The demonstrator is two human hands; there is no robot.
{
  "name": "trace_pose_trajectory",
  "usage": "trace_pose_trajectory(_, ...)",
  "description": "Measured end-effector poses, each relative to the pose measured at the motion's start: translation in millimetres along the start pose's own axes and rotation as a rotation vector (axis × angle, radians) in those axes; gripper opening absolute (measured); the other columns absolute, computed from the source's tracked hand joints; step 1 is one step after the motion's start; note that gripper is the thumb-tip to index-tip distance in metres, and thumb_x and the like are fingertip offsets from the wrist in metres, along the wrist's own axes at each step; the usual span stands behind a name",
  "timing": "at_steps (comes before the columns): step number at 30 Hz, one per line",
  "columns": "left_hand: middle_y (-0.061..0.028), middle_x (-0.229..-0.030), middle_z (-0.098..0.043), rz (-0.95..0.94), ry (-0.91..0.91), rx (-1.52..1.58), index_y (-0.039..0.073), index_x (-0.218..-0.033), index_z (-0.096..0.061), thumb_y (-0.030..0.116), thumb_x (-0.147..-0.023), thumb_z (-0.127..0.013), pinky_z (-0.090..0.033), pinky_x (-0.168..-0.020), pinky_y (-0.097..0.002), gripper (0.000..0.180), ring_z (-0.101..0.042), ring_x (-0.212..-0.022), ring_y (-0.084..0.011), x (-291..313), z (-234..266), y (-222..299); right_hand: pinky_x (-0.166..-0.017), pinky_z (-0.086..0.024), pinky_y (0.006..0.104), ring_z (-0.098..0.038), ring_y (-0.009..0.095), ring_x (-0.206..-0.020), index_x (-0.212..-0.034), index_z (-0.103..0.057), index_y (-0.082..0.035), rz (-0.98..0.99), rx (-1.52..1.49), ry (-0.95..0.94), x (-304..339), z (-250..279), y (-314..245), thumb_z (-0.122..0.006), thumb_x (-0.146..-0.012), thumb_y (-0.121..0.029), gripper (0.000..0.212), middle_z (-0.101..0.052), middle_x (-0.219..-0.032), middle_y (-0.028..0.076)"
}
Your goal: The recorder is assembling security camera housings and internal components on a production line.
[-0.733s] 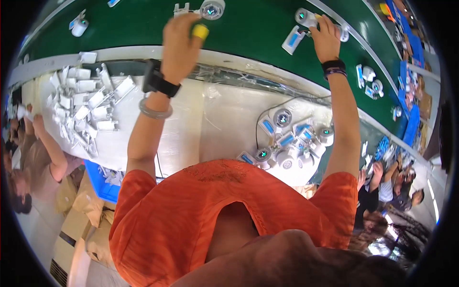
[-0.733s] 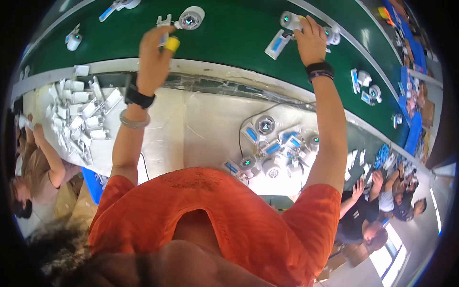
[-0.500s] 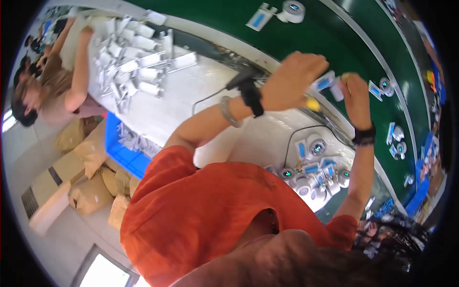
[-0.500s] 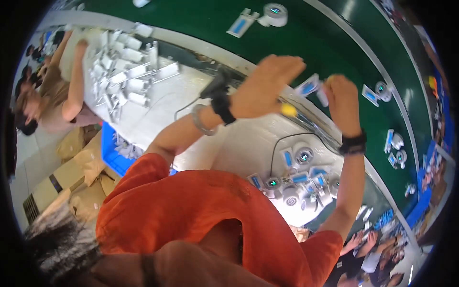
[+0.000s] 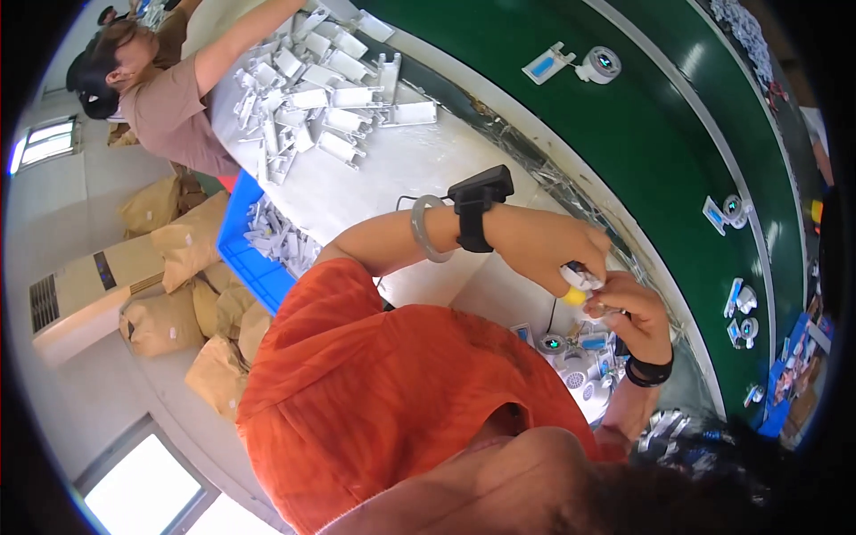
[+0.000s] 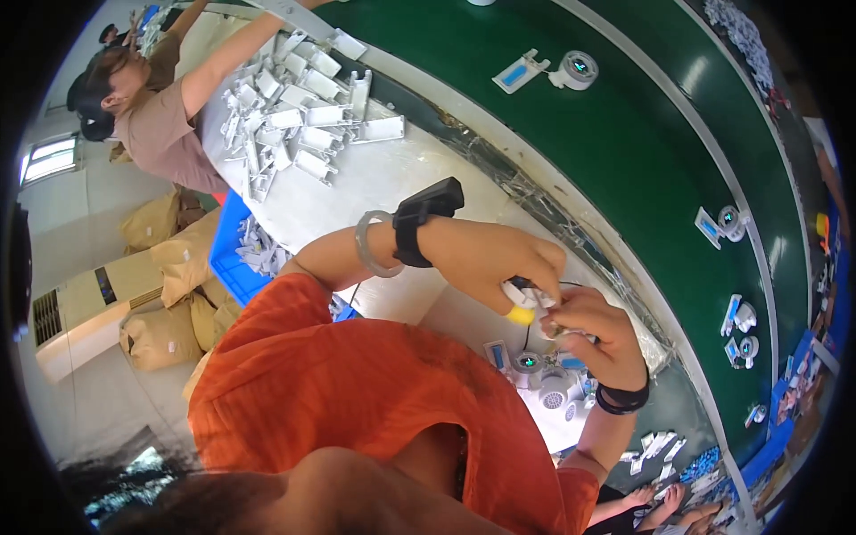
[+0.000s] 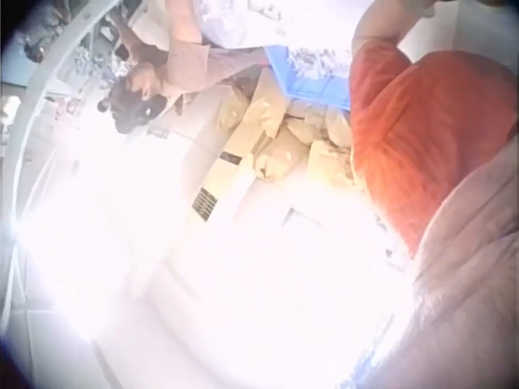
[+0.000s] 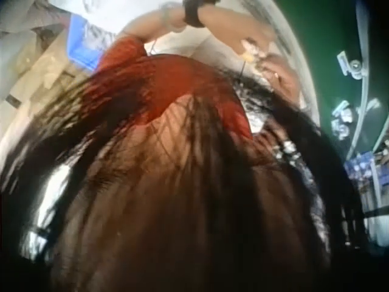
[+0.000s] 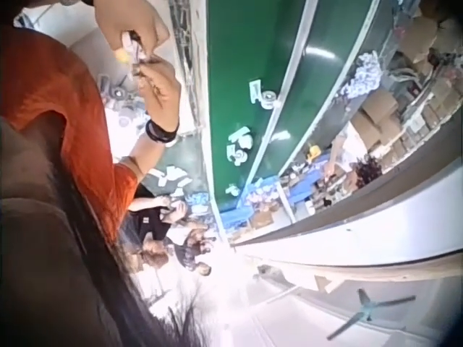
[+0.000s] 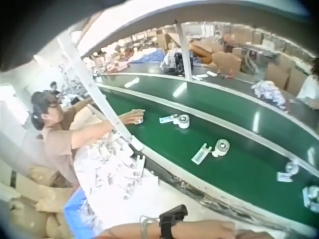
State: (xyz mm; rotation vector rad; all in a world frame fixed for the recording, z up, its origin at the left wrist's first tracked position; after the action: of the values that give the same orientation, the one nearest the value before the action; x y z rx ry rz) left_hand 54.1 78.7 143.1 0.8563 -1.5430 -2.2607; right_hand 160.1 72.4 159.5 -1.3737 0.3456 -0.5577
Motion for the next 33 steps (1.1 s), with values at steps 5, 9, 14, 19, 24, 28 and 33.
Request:
trace_pose_trajectory(5,-0.0023,-0.089,-0.058,0.241,0.09,0.374,0.005,-0.106,-0.064,0.012,-0.077,-0.076,-0.048,-0.074,-0.0297,0.032,-0.058,-0.084,-0.011,-0.1,10.1,-27.4,-0.058,-0.048,0.03,-0.063,0.022,-0.068,-0.086,-0.066,-0.005,0.034,0.293,0.371,-0.2,1.3,8.4,-0.08,-0.069,-0.001,0.023,-0.065,-0.081,0.01)
trace_pose_trajectory(9,-0.0018,-0.091,-0.057,0.528,0.343,0.579,0.006,-0.113,-0.058,0.006,-0.078,-0.075,-0.051,-0.059,-0.0237,0.038,-0.058,-0.073,-0.0099,4.2,9.4,-70.8,-0.071,-0.051,0.0373,-0.061,0.028,-0.068,-0.087,-0.065,-0.006,0.073,0.769,0.615,-8.1,16.3,15.5,-0.078,-0.071,-0.002,0.021,-0.064,-0.077,0.01)
trace_pose_trajectory(14,-0.0043,-0.098,-0.058,0.665,0.335,0.387,0.008,-0.129,-0.043,0.008,-0.078,-0.073,-0.05,-0.063,-0.0254,0.06,-0.059,-0.075,-0.0112,-4.5,3.2,-110.1,-0.075,-0.051,0.0405,-0.061,0.028,-0.07,-0.086,-0.065,-0.006,0.2,0.824,0.945,8.4,49.7,29.0,-0.077,-0.072,0.001,0.019,-0.064,-0.074,0.007)
trace_pose_trajectory(19,-0.0078,-0.1,-0.059,0.433,0.575,0.439,0.003,-0.13,-0.046,0.009,-0.092,-0.057,-0.05,-0.066,-0.0253,0.04,-0.059,-0.082,-0.0126,-7.6,6.5,-130.1,-0.071,-0.052,0.0341,-0.063,0.025,-0.069,-0.089,-0.067,-0.005,0.052,0.627,1.044,19.9,59.8,56.4,-0.077,-0.073,0.001,0.02,-0.065,-0.08,0.01)
trace_pose_trajectory(24,-0.009,-0.095,-0.06,0.404,0.577,0.761,0.002,-0.132,-0.048,0.02,-0.104,-0.039,-0.053,-0.063,-0.0268,0.034,-0.06,-0.076,-0.013,-18.6,-6.0,-124.2,-0.072,-0.051,0.0338,-0.064,0.029,-0.078,-0.094,-0.066,-0.005,-0.102,0.341,0.977,18.3,64.1,80.3,-0.072,-0.079,0.001,0.017,-0.066,-0.086,0.01)
trace_pose_trajectory(28,-0.0114,-0.09,-0.06,0.499,0.615,0.725,0.001,-0.124,-0.048,0.017,-0.1,-0.038,-0.053,-0.055,-0.03,0.031,-0.058,-0.063,-0.0144,-14.1,-11.8,-134.3,-0.076,-0.051,0.0365,-0.064,0.031,-0.086,-0.097,-0.066,-0.005,0.057,0.578,0.944,15.2,56.9,76.2,-0.071,-0.081,0.0,0.018,-0.066,-0.088,0.01)
trace_pose_trajectory(33,-0.0115,-0.082,-0.058,0.484,0.603,0.801,0.001,-0.116,-0.046,0.009,-0.088,-0.035,-0.051,-0.053,-0.0297,0.031,-0.057,-0.058,-0.0151,-17.9,-12.9,-126.3,-0.078,-0.048,0.0392,-0.06,0.031,-0.09,-0.094,-0.068,-0.008,0.128,0.602,0.963,18.1,53.3,71.7,-0.074,-0.076,-0.001,0.02,-0.064,-0.091,0.01)
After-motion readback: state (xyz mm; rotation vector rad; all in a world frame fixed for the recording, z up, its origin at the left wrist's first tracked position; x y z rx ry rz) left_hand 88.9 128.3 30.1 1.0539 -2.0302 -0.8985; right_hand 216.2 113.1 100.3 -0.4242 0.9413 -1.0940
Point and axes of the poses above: each hand's wrist, its own x-axis away from the middle knuckle, its own z-axis out of the back of the hand, y = z × x, the point moved 9 cm from there along -x, towards the middle knuckle
